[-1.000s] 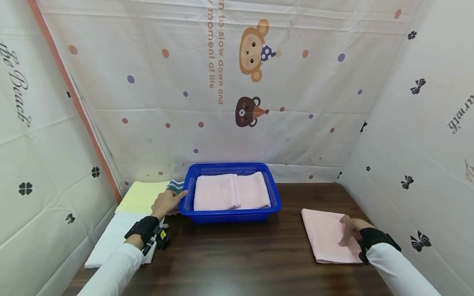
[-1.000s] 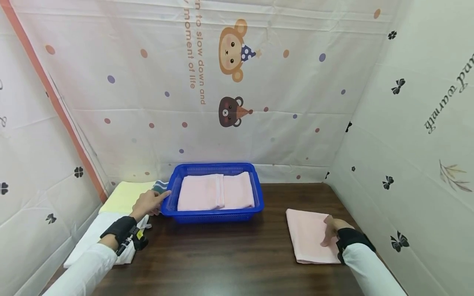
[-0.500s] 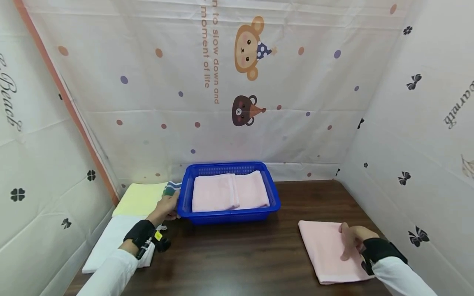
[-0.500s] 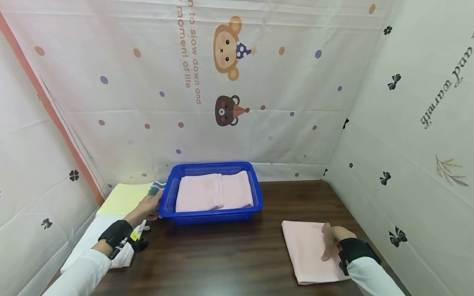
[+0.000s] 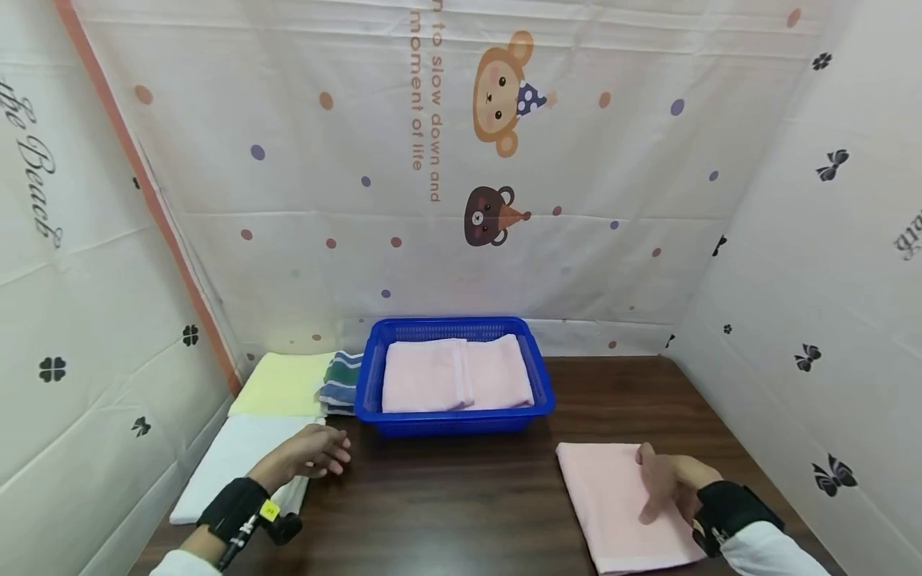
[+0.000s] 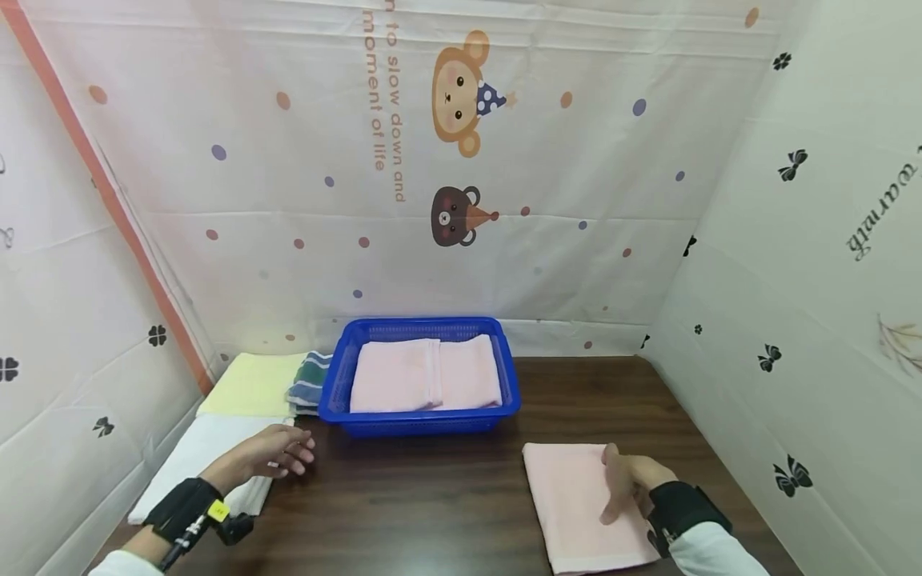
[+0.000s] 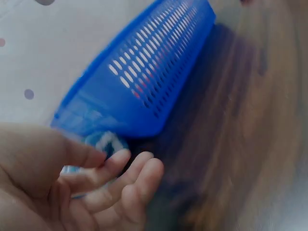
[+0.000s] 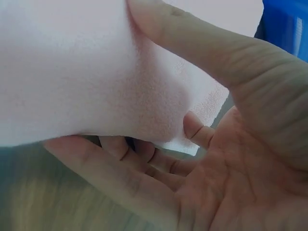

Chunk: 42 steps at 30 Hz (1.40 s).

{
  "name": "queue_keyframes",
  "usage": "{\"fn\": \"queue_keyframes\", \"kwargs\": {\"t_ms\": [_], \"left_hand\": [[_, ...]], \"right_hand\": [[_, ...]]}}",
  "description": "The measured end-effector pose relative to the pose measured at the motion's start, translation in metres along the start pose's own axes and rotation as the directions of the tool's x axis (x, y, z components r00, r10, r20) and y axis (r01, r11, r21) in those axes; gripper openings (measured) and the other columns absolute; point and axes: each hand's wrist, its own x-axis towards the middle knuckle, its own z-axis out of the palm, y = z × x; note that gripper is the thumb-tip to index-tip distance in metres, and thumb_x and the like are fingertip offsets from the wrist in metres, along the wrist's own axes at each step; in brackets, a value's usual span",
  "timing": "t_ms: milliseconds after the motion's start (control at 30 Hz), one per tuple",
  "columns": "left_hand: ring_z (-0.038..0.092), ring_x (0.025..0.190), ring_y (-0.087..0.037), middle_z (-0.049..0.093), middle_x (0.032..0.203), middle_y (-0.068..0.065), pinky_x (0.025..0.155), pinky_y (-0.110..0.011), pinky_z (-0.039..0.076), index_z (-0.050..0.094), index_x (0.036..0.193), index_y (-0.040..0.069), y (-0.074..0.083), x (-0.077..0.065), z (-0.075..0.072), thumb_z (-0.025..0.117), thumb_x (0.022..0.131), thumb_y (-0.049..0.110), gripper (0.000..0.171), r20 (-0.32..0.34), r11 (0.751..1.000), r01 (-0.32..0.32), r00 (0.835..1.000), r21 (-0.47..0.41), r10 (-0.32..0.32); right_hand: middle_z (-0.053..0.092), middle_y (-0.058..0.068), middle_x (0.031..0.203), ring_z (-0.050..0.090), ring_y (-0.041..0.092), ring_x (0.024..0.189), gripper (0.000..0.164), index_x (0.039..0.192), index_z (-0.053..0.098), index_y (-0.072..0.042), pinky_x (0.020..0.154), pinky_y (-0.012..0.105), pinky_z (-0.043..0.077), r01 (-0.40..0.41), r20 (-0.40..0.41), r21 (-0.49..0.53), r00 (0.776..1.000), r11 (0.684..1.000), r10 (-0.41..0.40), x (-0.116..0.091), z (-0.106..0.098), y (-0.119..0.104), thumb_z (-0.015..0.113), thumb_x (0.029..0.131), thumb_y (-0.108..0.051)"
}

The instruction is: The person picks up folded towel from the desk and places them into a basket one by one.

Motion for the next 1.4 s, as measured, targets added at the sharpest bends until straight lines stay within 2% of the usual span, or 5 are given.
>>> {"fn": "queue_keyframes", "kwargs": {"t_ms": [367, 533, 633, 1133, 1400], "left_hand": [[0.068, 0.069, -0.014, 0.072, 0.087, -0.005, 0.061, -0.028, 0.053, 0.067, 0.108, -0.002, -0.021, -0.005, 0.009, 0.047, 0.107, 0.022, 0.032, 0.178, 0.993, -0.098, 0.98, 0.061, 0.086], [0.067, 0.068, -0.011, 0.071, 0.087, -0.005, 0.061, -0.026, 0.055, 0.068, 0.114, -0.005, -0.025, -0.005, 0.016, 0.047, 0.107, 0.018, 0.032, 0.233, 0.988, -0.143, 0.964, 0.055, 0.127], [0.065, 0.064, -0.01, 0.07, 0.084, -0.004, 0.059, -0.025, 0.054, 0.067, 0.114, -0.006, -0.025, -0.004, 0.021, 0.047, 0.106, 0.016, 0.031, 0.222, 0.983, -0.174, 0.962, 0.06, 0.157], [0.058, 0.057, -0.012, 0.063, 0.071, -0.004, 0.053, -0.027, 0.054, 0.071, 0.091, 0.0, -0.016, -0.01, 0.045, 0.059, 0.099, 0.012, 0.018, 0.082, 0.937, -0.254, 0.967, 0.24, 0.241], [0.064, 0.059, -0.012, 0.07, 0.073, -0.006, 0.057, -0.031, 0.06, 0.072, 0.097, -0.006, -0.005, -0.016, 0.064, 0.06, 0.099, 0.013, 0.023, 0.087, 0.964, -0.222, 0.974, 0.147, 0.211]], "right_hand": [[0.057, 0.022, 0.118, 0.055, 0.039, 0.114, 0.091, 0.129, 0.04, 0.004, 0.106, 0.061, 0.046, 0.238, -0.015, -0.36, 0.965, 0.902, -0.261, 0.005, 0.035, -0.042, 0.099, 0.061, -0.011], [0.057, 0.022, 0.115, 0.065, 0.034, 0.092, 0.092, 0.132, 0.04, 0.001, 0.068, 0.05, 0.062, 0.245, -0.014, -0.42, 0.961, 0.874, -0.276, 0.008, 0.055, -0.061, 0.099, 0.064, -0.021], [0.057, 0.021, 0.112, 0.065, 0.03, 0.082, 0.09, 0.131, 0.042, -0.002, 0.055, 0.044, 0.06, 0.253, -0.026, -0.435, 0.956, 0.864, -0.293, 0.009, 0.07, -0.073, 0.098, 0.067, -0.029], [0.06, 0.015, 0.111, 0.06, 0.025, 0.089, 0.086, 0.128, 0.048, -0.007, 0.08, 0.048, 0.057, 0.466, -0.033, -0.527, 0.825, 0.711, -0.565, 0.027, 0.141, -0.129, 0.089, 0.07, -0.055], [0.059, 0.022, 0.126, 0.064, 0.03, 0.098, 0.092, 0.14, 0.043, -0.003, 0.086, 0.049, 0.058, 0.545, 0.012, -0.5, 0.781, 0.673, -0.624, 0.027, 0.164, -0.152, 0.087, 0.076, -0.053]]}}
